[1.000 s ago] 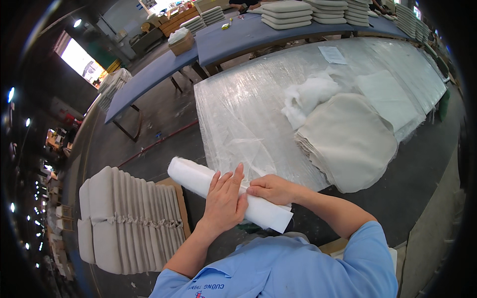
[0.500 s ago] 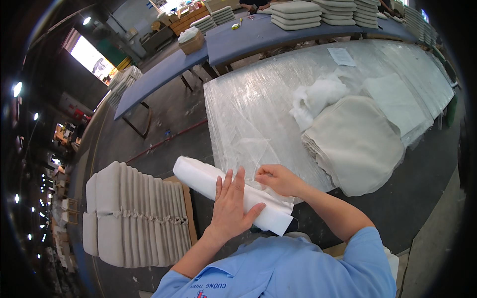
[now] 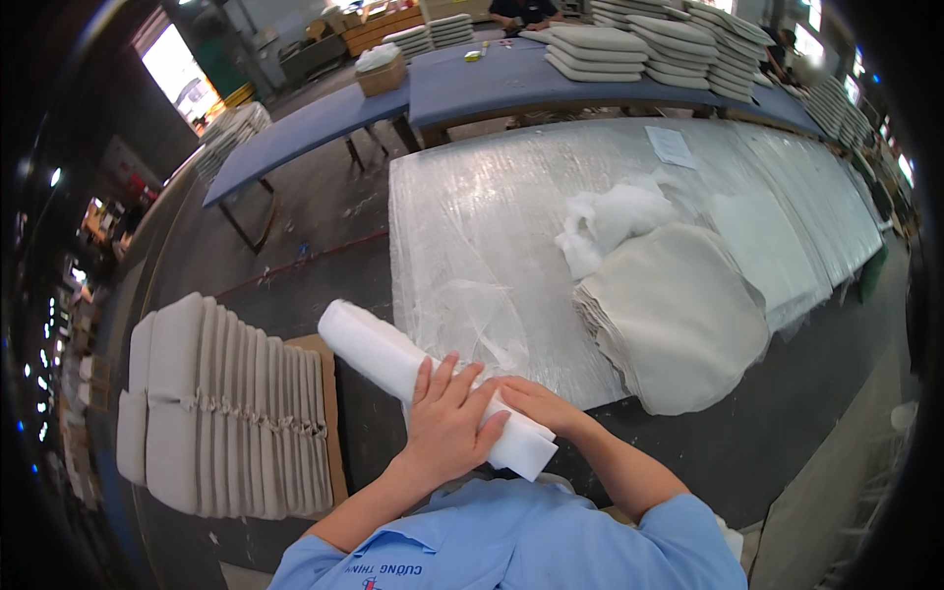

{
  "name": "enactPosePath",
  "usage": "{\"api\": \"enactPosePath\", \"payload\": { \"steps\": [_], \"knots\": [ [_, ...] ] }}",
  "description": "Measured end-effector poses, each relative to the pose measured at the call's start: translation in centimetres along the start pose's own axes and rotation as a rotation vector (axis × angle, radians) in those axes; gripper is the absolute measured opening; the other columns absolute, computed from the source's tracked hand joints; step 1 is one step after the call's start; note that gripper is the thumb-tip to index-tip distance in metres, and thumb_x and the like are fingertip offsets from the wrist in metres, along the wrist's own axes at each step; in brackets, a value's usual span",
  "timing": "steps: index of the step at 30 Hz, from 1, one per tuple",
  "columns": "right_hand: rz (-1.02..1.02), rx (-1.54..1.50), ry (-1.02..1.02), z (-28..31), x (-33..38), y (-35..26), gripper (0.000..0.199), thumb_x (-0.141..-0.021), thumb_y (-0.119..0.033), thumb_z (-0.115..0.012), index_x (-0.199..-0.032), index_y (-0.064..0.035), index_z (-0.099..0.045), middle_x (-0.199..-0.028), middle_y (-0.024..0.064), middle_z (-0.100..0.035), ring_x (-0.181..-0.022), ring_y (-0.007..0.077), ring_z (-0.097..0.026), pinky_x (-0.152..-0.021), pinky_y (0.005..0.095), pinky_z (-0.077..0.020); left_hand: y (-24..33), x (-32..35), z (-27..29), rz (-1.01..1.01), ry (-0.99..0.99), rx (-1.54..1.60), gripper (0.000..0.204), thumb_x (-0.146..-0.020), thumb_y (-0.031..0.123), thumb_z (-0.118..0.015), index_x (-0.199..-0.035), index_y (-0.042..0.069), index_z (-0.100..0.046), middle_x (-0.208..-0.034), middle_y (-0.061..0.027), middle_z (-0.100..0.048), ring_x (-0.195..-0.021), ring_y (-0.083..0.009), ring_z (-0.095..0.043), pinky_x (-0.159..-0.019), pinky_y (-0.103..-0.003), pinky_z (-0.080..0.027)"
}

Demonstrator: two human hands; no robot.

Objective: The person folds a white fabric sheet on a table, then wraps it around a white foam pad and rolls the assembly into a compact bundle. The person handles the fabric and foam by hand without tools.

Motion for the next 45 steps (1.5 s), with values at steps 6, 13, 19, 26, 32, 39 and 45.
{"api": "enactPosePath", "payload": {
  "steps": [6,13,19,26,32,39,45],
  "knots": [
    [-0.372,0.164,0.016,4.4,3.4,-1.1,0.044,-0.106,-0.017,-0.058,-0.146,-0.0011,-0.057,-0.127,0.0078,-0.068,-0.108,0.0152,-0.064,-0.095,0.0316,-0.0521,0.2,-1.2,0.9,-0.066,-0.025,0.061,0.058,-0.095,0.038,-0.068,-0.143,0.005,-0.061,-0.132,-0.0181,-0.066,-0.13,-0.0393,-0.056,-0.117,-0.056,-0.031],
    [0.098,0.022,0.038,1.9,-0.5,-13.2,0.064,-0.1,-0.003,-0.063,-0.159,-0.0033,-0.038,-0.133,0.0115,-0.063,-0.108,0.013,-0.062,-0.093,0.0288,-0.0523,-0.4,-3.7,1.4,0.044,0.068,0.348,0.076,-0.091,0.028,-0.076,-0.156,0.003,-0.044,-0.129,-0.0213,-0.066,-0.121,-0.0354,-0.062,-0.111,-0.05,-0.041],
    [0.158,0.243,-0.124,0.5,-0.9,-17.3,0.089,-0.101,-0.008,-0.064,-0.169,-0.0085,-0.006,-0.145,0.0186,-0.053,-0.122,0.0184,-0.057,-0.103,0.0331,-0.0487,-1.9,-4.3,-1.1,0.01,0.306,0.414,0.061,-0.091,0.014,-0.073,-0.148,0.001,-0.054,-0.121,-0.0189,-0.07,-0.108,-0.0365,-0.069,-0.103,-0.048,-0.049],
    [-0.005,0.309,-0.1,1.1,-2.7,-15.9,0.105,-0.098,-0.029,-0.072,-0.17,-0.014,0.003,-0.149,0.0232,-0.053,-0.125,0.0267,-0.059,-0.106,0.0375,-0.0473,-4.6,-5.3,-0.8,0.418,0.541,1.33,0.034,-0.103,0.01,-0.061,-0.135,-0.002,-0.064,-0.121,-0.0105,-0.073,-0.108,-0.0157,-0.067,-0.094,-0.03,-0.053],
    [-0.045,0.908,-0.091,0.3,-3.3,-16.0,0.119,-0.086,-0.034,-0.085,-0.167,-0.003,-0.004,-0.138,0.031,-0.061,-0.123,0.0415,-0.064,-0.104,0.0425,-0.0506,-10.8,3.0,-0.4,0.61,0.664,1.461,0.033,-0.106,0.005,-0.052,-0.137,-0.002,-0.054,-0.121,-0.0143,-0.072,-0.108,-0.0212,-0.07,-0.098,-0.035,-0.056],
    [-0.027,1.142,-0.071,-5.7,-7.0,-17.0,0.085,-0.084,-0.025,-0.082,-0.149,0.0049,-0.036,-0.123,0.0326,-0.066,-0.113,0.0479,-0.066,-0.096,0.0482,-0.0527,-13.2,22.2,-19.4,1.478,0.442,1.586,0.027,-0.098,0.007,-0.063,-0.122,-0.002,-0.054,-0.107,-0.017,-0.07,-0.088,-0.0262,-0.073,-0.07,-0.036,-0.064],
    [-0.103,1.257,0.036,-7.1,-6.6,-16.0,0.072,-0.087,-0.016,-0.077,-0.143,0.0066,-0.038,-0.113,0.0341,-0.067,-0.105,0.0512,-0.067,-0.091,0.0516,-0.0524,-10.8,25.8,-27.0,1.749,0.11,1.685,0.032,-0.095,0.015,-0.073,-0.12,0.002,-0.059,-0.106,-0.0145,-0.071,-0.075,-0.0221,-0.069,-0.063,-0.032,-0.058]
  ]
}}
Point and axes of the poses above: each hand's wrist, its own x-axis away from the middle knuckle, its own z-axis out of the back of the hand, y = z × x, the point moved 1 cm from there along -x, towards the middle knuckle
